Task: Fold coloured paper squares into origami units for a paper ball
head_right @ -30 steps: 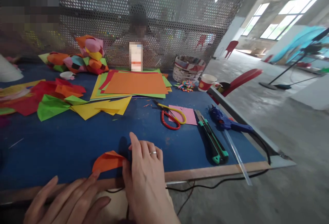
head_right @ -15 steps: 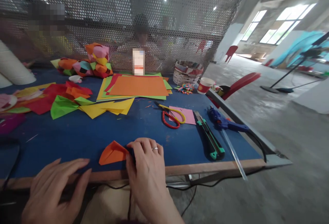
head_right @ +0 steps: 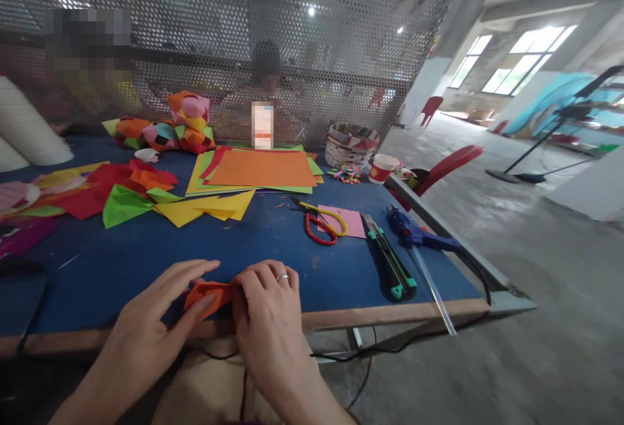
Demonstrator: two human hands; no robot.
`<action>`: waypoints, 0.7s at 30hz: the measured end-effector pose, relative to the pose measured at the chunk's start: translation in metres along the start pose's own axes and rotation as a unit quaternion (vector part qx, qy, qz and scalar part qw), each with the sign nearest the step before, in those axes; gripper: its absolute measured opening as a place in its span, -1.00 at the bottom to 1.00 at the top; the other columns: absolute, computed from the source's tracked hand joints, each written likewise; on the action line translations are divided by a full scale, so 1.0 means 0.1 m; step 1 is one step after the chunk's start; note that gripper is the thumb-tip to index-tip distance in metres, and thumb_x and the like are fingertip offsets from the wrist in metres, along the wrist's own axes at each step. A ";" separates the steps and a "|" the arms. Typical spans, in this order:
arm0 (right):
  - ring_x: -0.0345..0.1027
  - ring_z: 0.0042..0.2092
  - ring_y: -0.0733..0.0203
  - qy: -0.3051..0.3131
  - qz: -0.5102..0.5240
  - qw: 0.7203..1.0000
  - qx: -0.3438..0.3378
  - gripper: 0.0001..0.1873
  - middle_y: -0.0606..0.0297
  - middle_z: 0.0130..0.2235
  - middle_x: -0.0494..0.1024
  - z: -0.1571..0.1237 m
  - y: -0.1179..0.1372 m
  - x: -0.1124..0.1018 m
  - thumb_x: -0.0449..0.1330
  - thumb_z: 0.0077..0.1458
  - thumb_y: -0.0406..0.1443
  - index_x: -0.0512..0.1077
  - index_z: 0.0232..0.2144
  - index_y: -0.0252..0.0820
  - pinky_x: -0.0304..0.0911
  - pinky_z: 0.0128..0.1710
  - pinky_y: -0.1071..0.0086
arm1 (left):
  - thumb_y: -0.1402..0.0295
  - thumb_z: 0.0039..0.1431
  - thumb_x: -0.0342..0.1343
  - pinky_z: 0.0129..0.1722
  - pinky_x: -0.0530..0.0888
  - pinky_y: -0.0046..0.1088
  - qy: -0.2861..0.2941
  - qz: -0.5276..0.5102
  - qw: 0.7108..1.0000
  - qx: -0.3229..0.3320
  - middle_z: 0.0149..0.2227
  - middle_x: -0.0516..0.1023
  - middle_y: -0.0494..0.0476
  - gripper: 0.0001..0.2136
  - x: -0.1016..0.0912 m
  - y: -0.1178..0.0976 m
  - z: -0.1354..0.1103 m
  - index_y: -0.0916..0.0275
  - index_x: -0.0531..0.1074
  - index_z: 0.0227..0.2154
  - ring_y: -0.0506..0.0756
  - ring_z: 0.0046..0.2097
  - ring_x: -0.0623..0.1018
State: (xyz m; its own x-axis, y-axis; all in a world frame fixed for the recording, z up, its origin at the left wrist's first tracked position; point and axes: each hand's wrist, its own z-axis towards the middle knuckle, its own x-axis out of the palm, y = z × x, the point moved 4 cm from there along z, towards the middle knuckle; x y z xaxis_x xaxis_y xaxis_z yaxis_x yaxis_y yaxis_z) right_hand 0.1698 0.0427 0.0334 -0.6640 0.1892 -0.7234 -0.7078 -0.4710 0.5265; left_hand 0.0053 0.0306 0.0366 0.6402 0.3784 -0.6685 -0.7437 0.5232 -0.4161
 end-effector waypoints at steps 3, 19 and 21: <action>0.38 -0.08 0.09 -0.010 -0.003 1.000 -0.011 -0.76 0.29 -0.17 0.61 0.01 0.01 0.00 0.18 0.21 -0.54 0.47 -0.21 -0.11 0.19 -0.08 0.19 | 0.39 0.38 -0.02 -0.14 0.60 -0.49 -0.003 -0.014 1.000 0.022 -0.17 0.67 0.04 -0.79 0.01 -0.01 0.05 0.14 0.53 -0.12 0.02 -0.17 0.67; 0.33 0.00 0.14 -0.032 -0.013 0.989 -0.146 -0.67 0.19 -0.07 0.48 -0.07 0.16 -0.08 0.06 0.25 -0.59 0.51 -0.22 -0.13 0.36 0.00 0.27 | 0.50 0.25 -0.02 -0.20 0.61 -0.57 -0.002 -0.014 1.000 -0.019 -0.20 0.68 -0.05 -0.67 -0.05 0.05 0.01 0.10 0.47 -0.01 -0.03 -0.24 0.69; 0.33 0.05 0.11 -0.021 -0.045 0.986 -0.157 -0.64 0.17 -0.02 0.51 -0.07 0.17 -0.09 0.04 0.25 -0.59 0.53 -0.19 -0.13 0.36 0.02 0.25 | 0.45 0.30 -0.02 -0.21 0.62 -0.55 -0.004 -0.016 1.000 -0.026 -0.20 0.68 -0.02 -0.70 -0.04 0.06 0.01 0.11 0.46 0.02 -0.01 -0.24 0.69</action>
State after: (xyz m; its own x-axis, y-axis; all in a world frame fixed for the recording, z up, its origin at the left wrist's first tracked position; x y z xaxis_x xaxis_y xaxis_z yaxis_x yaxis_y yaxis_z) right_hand 0.1652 0.0269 0.0457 -0.6168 0.2750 -0.7376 -0.6584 -0.6938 0.2919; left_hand -0.0011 0.0330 0.0375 0.6656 0.3672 -0.6497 -0.7312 0.4952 -0.4691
